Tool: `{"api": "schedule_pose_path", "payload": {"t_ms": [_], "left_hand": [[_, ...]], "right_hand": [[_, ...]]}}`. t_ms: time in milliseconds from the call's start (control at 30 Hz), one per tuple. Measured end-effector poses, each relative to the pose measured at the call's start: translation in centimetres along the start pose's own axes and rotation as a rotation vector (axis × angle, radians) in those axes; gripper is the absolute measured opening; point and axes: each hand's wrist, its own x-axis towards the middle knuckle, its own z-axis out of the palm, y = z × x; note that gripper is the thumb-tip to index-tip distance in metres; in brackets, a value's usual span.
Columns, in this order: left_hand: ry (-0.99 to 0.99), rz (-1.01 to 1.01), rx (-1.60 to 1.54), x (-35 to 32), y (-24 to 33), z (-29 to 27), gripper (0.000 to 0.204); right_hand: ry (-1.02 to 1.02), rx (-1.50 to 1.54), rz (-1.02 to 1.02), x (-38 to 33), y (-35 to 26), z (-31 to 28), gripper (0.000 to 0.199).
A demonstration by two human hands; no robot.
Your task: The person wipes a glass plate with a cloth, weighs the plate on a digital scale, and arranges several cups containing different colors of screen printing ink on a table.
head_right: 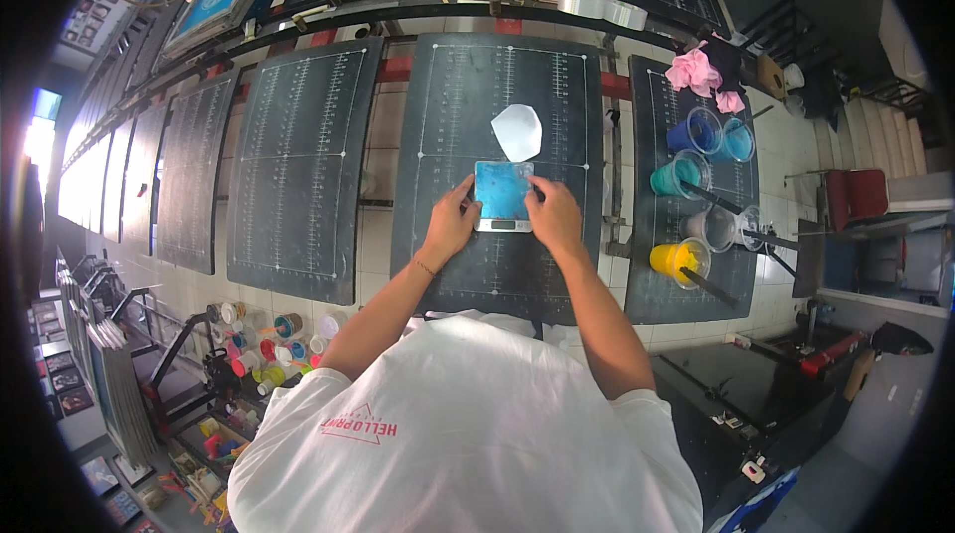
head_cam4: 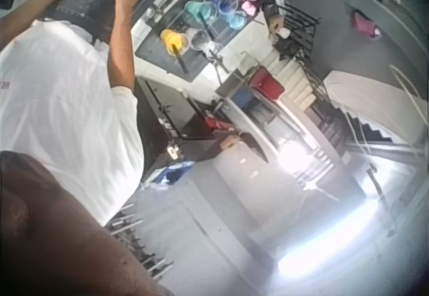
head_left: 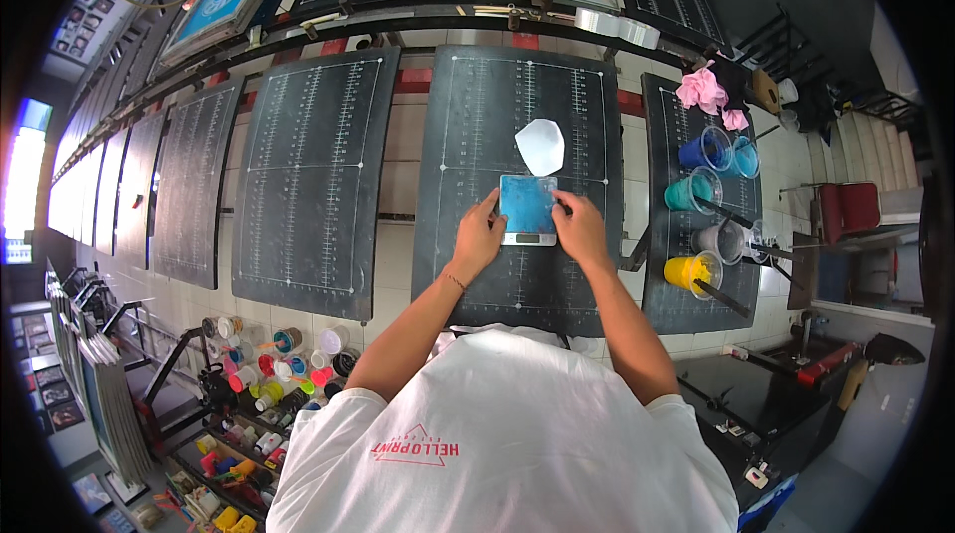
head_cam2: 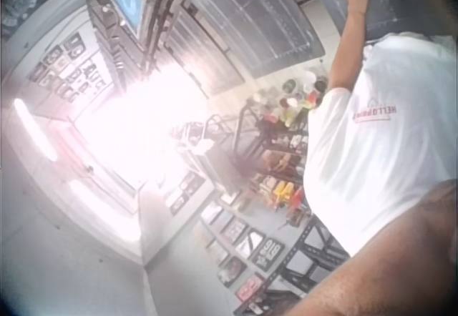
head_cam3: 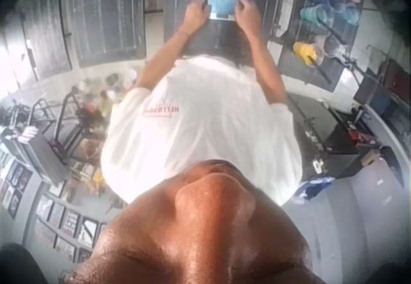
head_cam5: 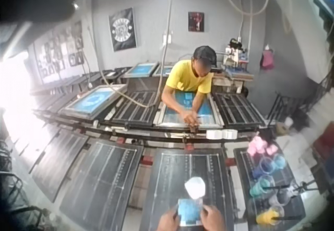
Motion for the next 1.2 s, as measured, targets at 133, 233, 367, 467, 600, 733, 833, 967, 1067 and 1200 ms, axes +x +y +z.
{"api": "schedule_pose_path", "payload": {"t_ms": [133, 233, 367, 467, 600, 733, 833, 967, 1067, 1200], "left_hand": [[0.048, -0.169, -0.138, -0.1, -0.3, -0.6, 0.046], [0.027, -0.175, -0.132, -0.4, -1.6, -0.7, 0.041], [-0.015, -0.202, -0.127, -0.6, -1.3, -0.9, 0.034], [-0.017, -0.228, -0.191, -1.0, -1.4, -0.7, 0.033], [-0.091, -0.293, -0.27, -1.0, -2.7, 0.6, 0.035], [-0.168, -0.241, -0.24, -0.7, -2.4, 1.1, 0.034], [-0.136, -0.267, -0.259, -0.8, -1.9, 1.2, 0.028], [-0.099, -0.391, -0.566, -0.7, 1.5, -1.0, 0.024], [-0.099, -0.444, -0.877, -0.1, 1.6, -2.3, 0.021], [-0.238, -0.48, -1.469, 0.6, 2.0, -3.8, 0.018]], "right_hand": [[0.022, 0.09, -0.014, 5.3, -0.1, -2.1, 0.027], [0.032, 0.002, -0.038, 9.9, 0.7, -1.3, 0.039], [0.042, -0.107, -0.032, 11.9, 1.3, 0.2, 0.046], [-0.015, -0.103, 0.125, 10.7, 1.5, 0.5, 0.047], [-0.171, 0.011, 0.226, 5.7, 1.3, 0.4, 0.04], [-0.19, 0.325, 0.341, 3.5, 1.1, 0.2, 0.035], [-0.215, 0.349, 0.357, 3.3, 0.4, -0.3, 0.031], [-0.128, 0.43, 0.301, 2.7, 0.3, -0.9, 0.032], [-0.156, 0.616, 0.321, 2.5, -1.3, -2.6, 0.03], [-0.237, 0.753, 0.374, 2.5, -2.8, -4.2, 0.03]]}}
